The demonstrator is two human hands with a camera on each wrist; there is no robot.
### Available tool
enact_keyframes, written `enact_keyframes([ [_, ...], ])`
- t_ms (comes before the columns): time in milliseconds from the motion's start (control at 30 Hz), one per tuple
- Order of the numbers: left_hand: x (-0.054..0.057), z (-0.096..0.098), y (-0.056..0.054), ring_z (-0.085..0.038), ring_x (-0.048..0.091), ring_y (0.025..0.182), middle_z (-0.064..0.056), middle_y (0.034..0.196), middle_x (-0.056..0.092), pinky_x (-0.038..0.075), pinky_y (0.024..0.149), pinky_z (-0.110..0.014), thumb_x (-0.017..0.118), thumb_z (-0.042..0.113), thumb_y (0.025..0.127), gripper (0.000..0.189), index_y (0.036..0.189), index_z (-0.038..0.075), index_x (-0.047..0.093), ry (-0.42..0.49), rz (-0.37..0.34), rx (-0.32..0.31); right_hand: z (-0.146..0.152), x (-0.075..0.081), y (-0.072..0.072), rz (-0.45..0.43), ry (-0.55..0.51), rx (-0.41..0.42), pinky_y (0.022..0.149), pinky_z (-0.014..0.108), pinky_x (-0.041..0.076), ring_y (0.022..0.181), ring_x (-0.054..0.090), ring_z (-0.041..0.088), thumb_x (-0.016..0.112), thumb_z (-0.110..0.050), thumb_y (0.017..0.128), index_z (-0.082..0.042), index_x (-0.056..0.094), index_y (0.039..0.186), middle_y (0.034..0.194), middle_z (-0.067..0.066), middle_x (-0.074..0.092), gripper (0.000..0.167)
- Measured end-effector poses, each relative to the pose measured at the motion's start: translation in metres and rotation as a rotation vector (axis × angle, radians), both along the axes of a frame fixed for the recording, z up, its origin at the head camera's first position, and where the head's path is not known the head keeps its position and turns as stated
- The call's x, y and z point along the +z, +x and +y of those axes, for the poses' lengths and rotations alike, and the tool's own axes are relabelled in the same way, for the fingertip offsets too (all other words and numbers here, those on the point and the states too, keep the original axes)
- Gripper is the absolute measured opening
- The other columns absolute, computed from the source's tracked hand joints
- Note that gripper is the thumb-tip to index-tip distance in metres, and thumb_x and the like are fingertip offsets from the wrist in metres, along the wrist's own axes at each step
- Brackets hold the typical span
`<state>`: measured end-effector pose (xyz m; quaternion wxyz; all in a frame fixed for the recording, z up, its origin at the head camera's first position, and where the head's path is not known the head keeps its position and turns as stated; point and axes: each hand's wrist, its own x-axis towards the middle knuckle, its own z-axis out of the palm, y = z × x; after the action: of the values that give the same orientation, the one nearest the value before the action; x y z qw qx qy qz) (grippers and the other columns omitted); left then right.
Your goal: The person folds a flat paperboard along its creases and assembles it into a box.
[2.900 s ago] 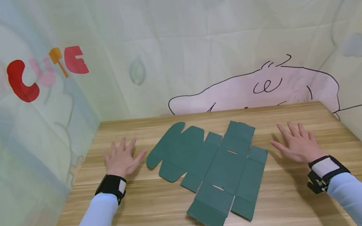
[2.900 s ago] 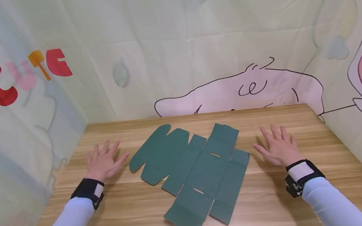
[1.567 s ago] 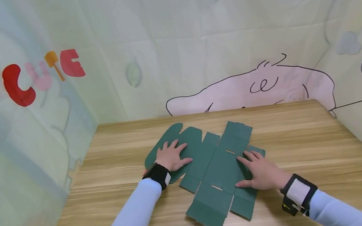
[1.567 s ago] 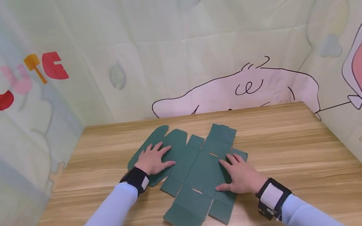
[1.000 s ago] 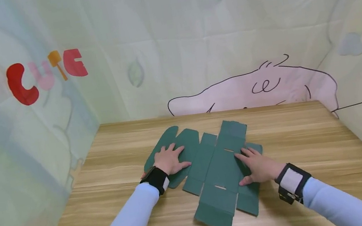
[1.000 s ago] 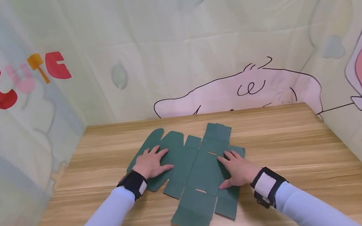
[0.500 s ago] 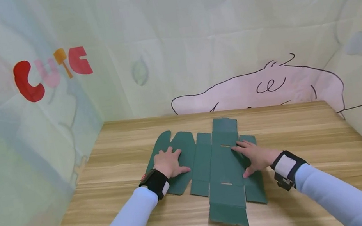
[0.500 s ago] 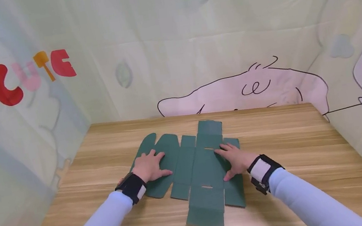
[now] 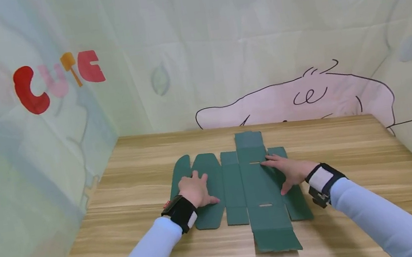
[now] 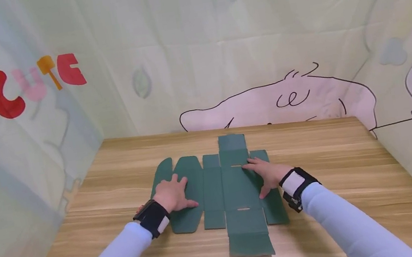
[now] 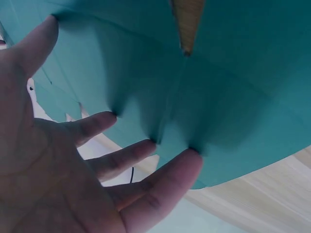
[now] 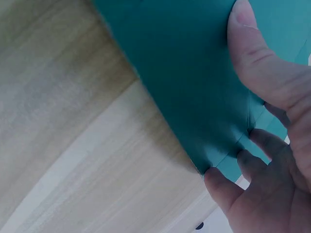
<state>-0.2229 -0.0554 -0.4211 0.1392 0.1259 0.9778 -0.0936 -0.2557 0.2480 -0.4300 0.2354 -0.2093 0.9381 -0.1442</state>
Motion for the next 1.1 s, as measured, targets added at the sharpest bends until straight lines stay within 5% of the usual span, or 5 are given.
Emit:
enact_keyframes([
  [267, 0.005, 0.003, -0.004, -0.035, 0.057, 0.119, -0.011, 0.150, 0.040, 0.055, 0.082, -0.041, 0.056, 0.074, 0.080, 0.088, 0.149, 0.023, 0.036, 0.058, -0.026, 0.022, 0.007, 0.003, -0.002, 0.123, -0.082, -0.020, 0.105, 0.064, 0.034, 0.137, 0.028, 0.052, 0.085, -0.022, 0.073, -0.003, 0.034, 0.148, 0.154, 0.029, 0.024, 0.093],
  [433, 0.003, 0.012, -0.013, -0.037, 0.046, 0.131, -0.007, 0.151, 0.039, 0.047, 0.097, -0.051, 0.053, 0.068, 0.086, 0.075, 0.147, 0.027, 0.040, 0.136, 0.076, -0.076, 0.015, 0.010, -0.001, 0.275, -0.231, -0.231, 0.097, 0.062, 0.042, 0.124, 0.043, 0.052, 0.075, -0.030, 0.084, 0.009, 0.038, 0.140, 0.138, 0.035, 0.043, 0.078],
  [667, -0.006, 0.043, -0.020, -0.033, 0.034, 0.141, -0.003, 0.157, 0.032, 0.039, 0.107, -0.051, 0.050, 0.066, 0.089, 0.069, 0.149, 0.034, 0.036, 0.205, 0.118, -0.273, 0.027, 0.016, 0.006, 0.068, -0.328, -0.585, 0.089, 0.055, 0.048, 0.115, 0.047, 0.047, 0.066, -0.039, 0.089, 0.013, 0.028, 0.140, 0.133, 0.038, 0.039, 0.082],
  [967, -0.015, 0.065, -0.020, -0.030, 0.025, 0.146, 0.001, 0.158, 0.029, 0.032, 0.115, -0.043, 0.053, 0.069, 0.085, 0.072, 0.148, 0.039, 0.035, 0.230, 0.025, -0.408, 0.030, 0.007, 0.005, -0.135, -0.293, -0.667, 0.046, 0.024, 0.029, 0.045, 0.032, 0.010, 0.064, -0.038, 0.090, 0.017, 0.022, 0.141, 0.060, -0.002, 0.036, 0.087],
  [1100, -0.028, 0.069, -0.022, -0.028, 0.022, 0.148, 0.003, 0.160, 0.025, 0.032, 0.115, -0.042, 0.051, 0.072, 0.083, 0.074, 0.148, 0.044, 0.031, 0.222, -0.008, -0.425, 0.028, 0.007, 0.005, -0.136, -0.287, -0.682, 0.048, 0.024, 0.033, 0.050, 0.039, 0.012, 0.067, -0.035, 0.089, 0.017, 0.031, 0.137, 0.071, 0.005, 0.047, 0.080],
])
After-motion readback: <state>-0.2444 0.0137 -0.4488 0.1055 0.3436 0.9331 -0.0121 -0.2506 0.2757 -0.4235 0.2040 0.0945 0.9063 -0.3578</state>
